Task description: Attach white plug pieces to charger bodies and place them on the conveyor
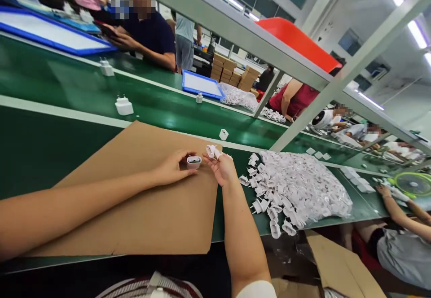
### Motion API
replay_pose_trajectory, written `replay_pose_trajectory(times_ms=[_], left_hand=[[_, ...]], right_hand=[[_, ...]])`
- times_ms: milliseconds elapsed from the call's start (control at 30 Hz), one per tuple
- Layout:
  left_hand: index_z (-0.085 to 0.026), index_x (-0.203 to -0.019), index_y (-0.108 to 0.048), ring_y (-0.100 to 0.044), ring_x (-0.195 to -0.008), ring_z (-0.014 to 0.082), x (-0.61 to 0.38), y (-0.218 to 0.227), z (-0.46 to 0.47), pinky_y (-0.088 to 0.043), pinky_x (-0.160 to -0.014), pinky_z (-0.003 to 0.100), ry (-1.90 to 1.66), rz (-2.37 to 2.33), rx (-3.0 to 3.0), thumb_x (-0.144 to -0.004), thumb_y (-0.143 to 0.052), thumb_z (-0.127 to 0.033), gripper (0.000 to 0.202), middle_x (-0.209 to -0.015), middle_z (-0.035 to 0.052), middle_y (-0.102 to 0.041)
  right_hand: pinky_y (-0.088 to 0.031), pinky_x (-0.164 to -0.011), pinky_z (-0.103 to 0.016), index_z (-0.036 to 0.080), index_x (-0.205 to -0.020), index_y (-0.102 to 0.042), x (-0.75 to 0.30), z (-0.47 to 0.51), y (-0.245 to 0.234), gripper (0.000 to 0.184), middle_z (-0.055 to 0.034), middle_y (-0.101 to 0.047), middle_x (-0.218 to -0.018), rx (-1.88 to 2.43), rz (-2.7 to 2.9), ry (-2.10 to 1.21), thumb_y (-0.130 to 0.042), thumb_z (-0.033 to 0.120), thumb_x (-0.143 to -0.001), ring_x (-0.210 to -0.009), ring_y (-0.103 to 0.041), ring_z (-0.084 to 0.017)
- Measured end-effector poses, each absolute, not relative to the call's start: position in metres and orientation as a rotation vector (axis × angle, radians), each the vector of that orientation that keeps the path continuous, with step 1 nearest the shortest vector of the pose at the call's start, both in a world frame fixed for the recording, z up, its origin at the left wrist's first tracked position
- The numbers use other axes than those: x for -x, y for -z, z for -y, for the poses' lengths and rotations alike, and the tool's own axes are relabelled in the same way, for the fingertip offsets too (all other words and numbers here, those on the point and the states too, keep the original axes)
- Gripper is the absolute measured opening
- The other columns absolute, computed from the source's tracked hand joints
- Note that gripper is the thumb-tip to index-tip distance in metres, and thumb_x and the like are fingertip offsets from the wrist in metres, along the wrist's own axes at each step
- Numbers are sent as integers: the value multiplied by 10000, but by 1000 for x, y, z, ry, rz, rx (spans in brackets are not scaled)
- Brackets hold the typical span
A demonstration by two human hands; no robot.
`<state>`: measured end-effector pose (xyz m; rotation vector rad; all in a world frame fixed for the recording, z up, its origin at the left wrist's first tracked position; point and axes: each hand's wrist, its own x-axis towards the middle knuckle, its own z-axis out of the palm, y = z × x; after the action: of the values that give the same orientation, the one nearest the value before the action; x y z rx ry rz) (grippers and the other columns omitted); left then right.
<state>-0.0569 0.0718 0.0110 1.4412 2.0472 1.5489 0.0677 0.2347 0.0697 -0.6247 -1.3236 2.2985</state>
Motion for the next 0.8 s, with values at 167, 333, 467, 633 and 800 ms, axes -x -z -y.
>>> replay_pose_trajectory(times_ms=[167,333,467,633,800], left_hand=[[-193,-1149,-732,-692,-1014,284,62,-17,-71,-564,-894,405,-1446,-1927,-1409,-858,-692,-510,433,-1103,96,-760],[-185,-1136,-736,-701,-1010,284,62,-13,-71,-565,-918,406,-1507,-1795,-1414,-810,-748,-479,439,-1108,97,-764],[-184,-1090,-749,-701,-983,279,63,-12,-71,-560,-917,412,-1514,-1752,-1390,-806,-752,-495,422,-1082,94,-767],[-178,-993,-758,-681,-892,267,64,-16,-69,-551,-813,370,-1497,-1839,-1344,-790,-774,-558,431,-923,76,-753],[-178,-918,-738,-659,-850,259,64,-18,-69,-507,-753,354,-1439,-1902,-1328,-789,-741,-581,423,-874,53,-732]], right_hand=[[-617,-726,-230,194,-999,-723,-66,-218,-74,278,-41,-785,-1041,557,1432,-2314,-790,156,-732,-862,-755,-162],[-413,-439,-163,231,-1057,-743,-73,-210,-84,359,-29,-801,-1069,529,1555,-2345,-789,293,-707,-547,-544,-57],[-446,-491,-204,240,-1059,-737,-75,-211,-84,433,-26,-786,-1032,508,1690,-2240,-858,369,-664,-557,-540,-70],[-491,-628,-303,240,-990,-734,-72,-212,-72,319,-2,-723,-869,576,2120,-1543,-805,341,-697,-621,-572,-136],[-461,-771,-348,242,-941,-771,-71,-209,-68,211,-27,-697,-835,309,2472,-762,-626,204,-792,-831,-559,-215]])
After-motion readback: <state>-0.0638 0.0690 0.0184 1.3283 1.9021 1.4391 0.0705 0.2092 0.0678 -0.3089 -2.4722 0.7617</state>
